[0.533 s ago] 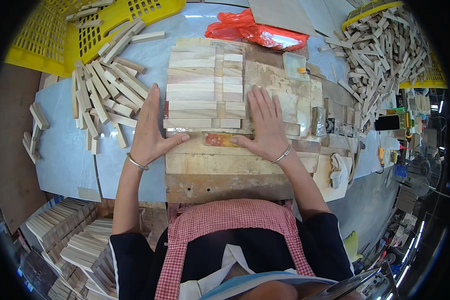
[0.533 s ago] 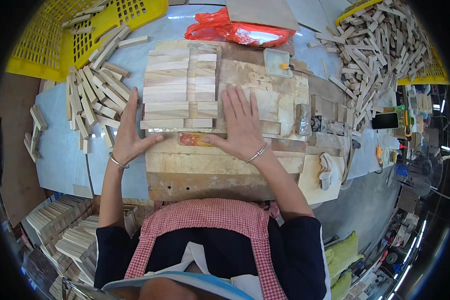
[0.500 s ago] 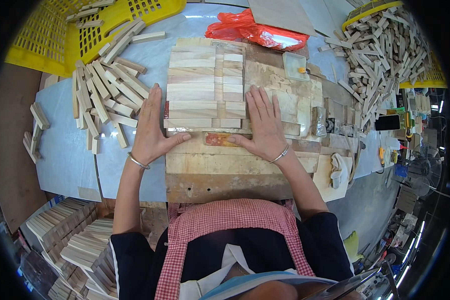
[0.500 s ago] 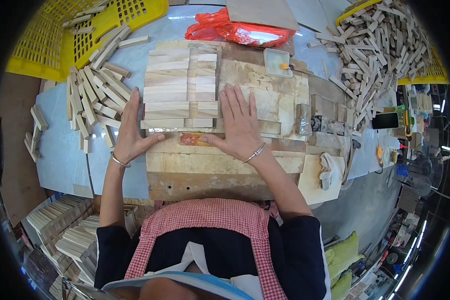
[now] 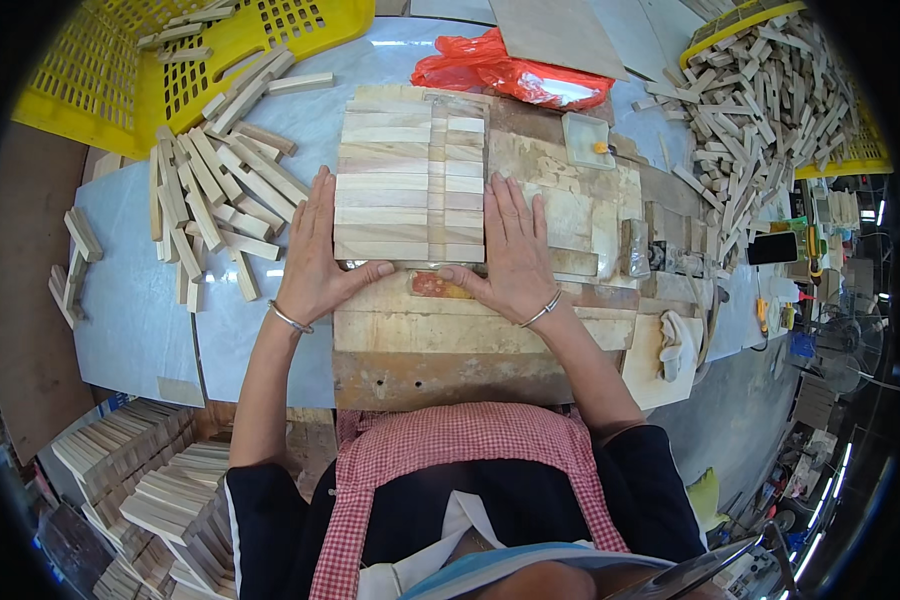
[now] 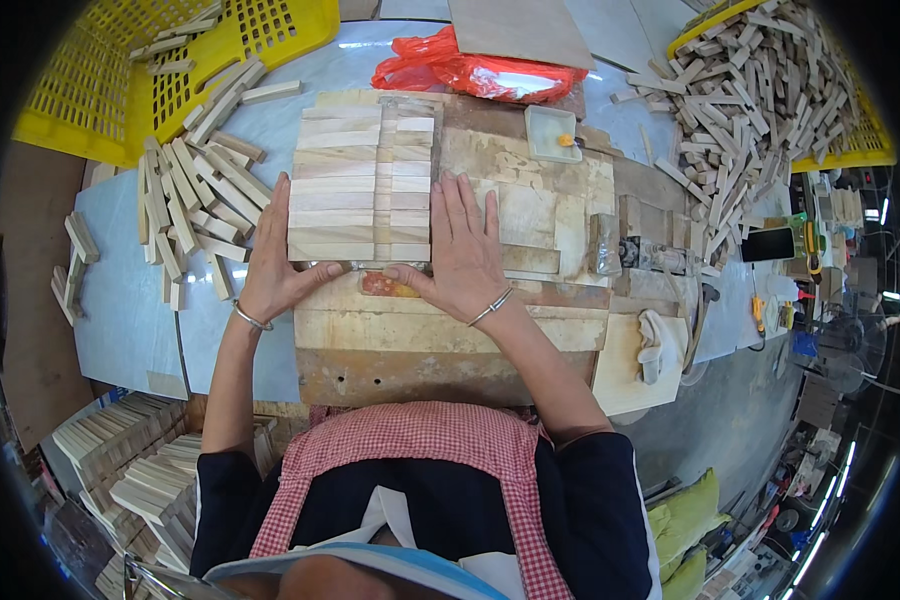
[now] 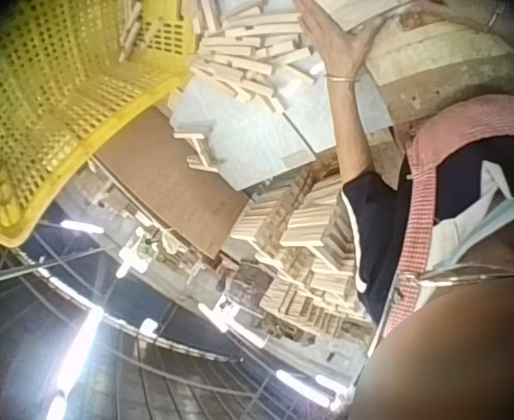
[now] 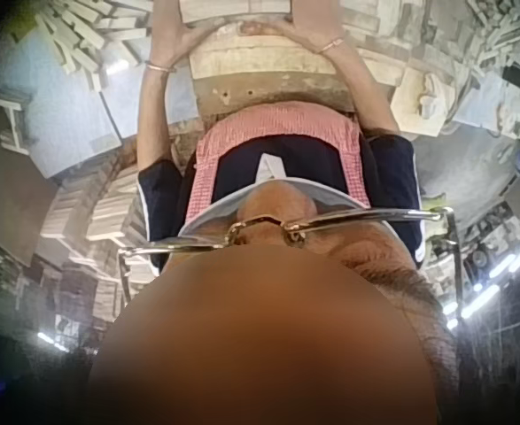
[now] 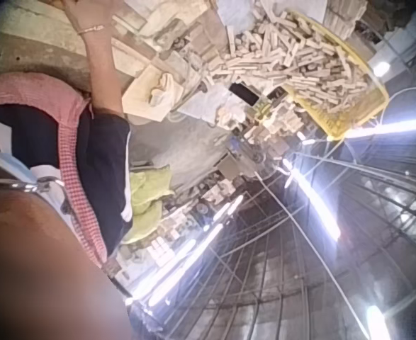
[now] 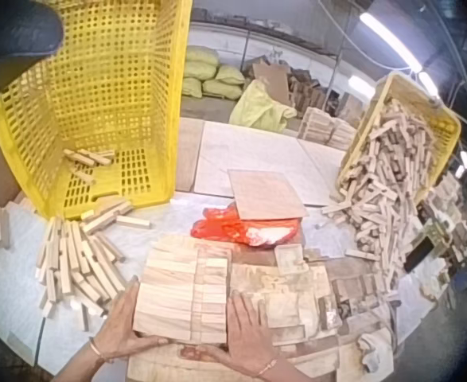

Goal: Assembling small wooden components into a frame structure using wood glue and a hammer.

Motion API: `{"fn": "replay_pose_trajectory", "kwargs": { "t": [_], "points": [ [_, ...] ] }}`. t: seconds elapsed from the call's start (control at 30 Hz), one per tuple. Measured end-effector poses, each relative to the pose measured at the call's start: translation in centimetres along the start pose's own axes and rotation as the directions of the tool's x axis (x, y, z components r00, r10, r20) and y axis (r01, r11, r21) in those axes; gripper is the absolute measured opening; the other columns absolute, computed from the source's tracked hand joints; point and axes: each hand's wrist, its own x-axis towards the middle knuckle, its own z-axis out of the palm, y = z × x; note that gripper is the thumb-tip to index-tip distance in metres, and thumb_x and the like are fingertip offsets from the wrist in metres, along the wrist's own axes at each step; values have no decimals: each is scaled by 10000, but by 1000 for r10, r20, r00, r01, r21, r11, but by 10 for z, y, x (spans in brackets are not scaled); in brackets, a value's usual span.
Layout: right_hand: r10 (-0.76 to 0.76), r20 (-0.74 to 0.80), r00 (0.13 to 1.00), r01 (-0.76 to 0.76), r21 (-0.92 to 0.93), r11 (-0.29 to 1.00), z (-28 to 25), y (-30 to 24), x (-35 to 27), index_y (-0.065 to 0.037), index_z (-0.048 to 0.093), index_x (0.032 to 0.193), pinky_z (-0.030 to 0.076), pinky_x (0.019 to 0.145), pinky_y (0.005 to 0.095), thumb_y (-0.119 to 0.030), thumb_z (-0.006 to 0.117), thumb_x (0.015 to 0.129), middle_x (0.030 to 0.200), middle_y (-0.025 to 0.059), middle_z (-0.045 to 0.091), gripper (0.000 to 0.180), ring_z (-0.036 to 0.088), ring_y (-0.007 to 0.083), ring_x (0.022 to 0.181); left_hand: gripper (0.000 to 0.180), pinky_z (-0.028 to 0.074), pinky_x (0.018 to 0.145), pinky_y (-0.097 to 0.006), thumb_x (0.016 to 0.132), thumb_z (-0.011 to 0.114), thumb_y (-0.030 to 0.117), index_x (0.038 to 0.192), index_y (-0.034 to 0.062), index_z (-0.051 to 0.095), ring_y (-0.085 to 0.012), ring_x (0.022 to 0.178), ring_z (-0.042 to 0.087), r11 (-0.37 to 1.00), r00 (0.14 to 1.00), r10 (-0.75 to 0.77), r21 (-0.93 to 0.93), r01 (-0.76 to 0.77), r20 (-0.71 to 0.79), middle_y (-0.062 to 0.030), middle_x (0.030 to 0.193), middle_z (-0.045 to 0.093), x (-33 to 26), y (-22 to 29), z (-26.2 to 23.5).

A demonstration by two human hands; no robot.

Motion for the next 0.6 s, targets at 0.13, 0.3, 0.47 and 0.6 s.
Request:
{"fn": "replay_pose_trajectory", "kwargs": {
  "t": [0.13, 0.3, 0.47, 0.6],
  "points": [
    [19, 7, 1000, -19, -15, 1000, 5, 1, 2, 130, 193, 1401, 66, 1131, 537, -707, 488, 797, 1482, 268, 206, 1073, 157, 368, 1409, 1191, 166, 1126, -515, 626, 756, 600, 1457, -19, 170, -347, 1404, 221, 1000, 1000, -6, 24, 6, 17, -232, 1510, 207, 2, 1, 2],
    [15, 13, 1000, -15, 50, 999, -6, 5, 4, 94, 192, 1420, 80, 1130, 533, -697, 502, 798, 1493, 255, 197, 1053, 157, 370, 1409, 1161, 166, 1137, -466, 660, 730, 600, 1456, -31, 168, -345, 1411, 201, 1000, 1000, 8, -29, -8, 22, -228, 1515, 201, 3, 0, -8],
    [40, -34, 999, -37, 82, 996, -13, 25, 25, 54, 193, 1439, 94, 1134, 515, -688, 515, 798, 1500, 241, 198, 1032, 150, 370, 1411, 972, 147, 1151, -390, 843, 545, 589, 1458, -50, 148, -340, 1423, 162, 946, 998, -66, -317, 67, 16, -228, 1525, 173, 18, -9, -14],
    [76, 2, 997, -76, 102, 992, -7, 29, 48, 59, 200, 1435, 91, 1140, 497, -710, 475, 809, 1494, 244, 212, 1029, 150, 352, 1416, 837, 128, 1153, -380, 939, 380, 560, 1453, -60, 153, -348, 1427, 136, 954, 998, -59, -296, 57, 1, -240, 1522, 164, 35, -8, -5]
  ]
}}
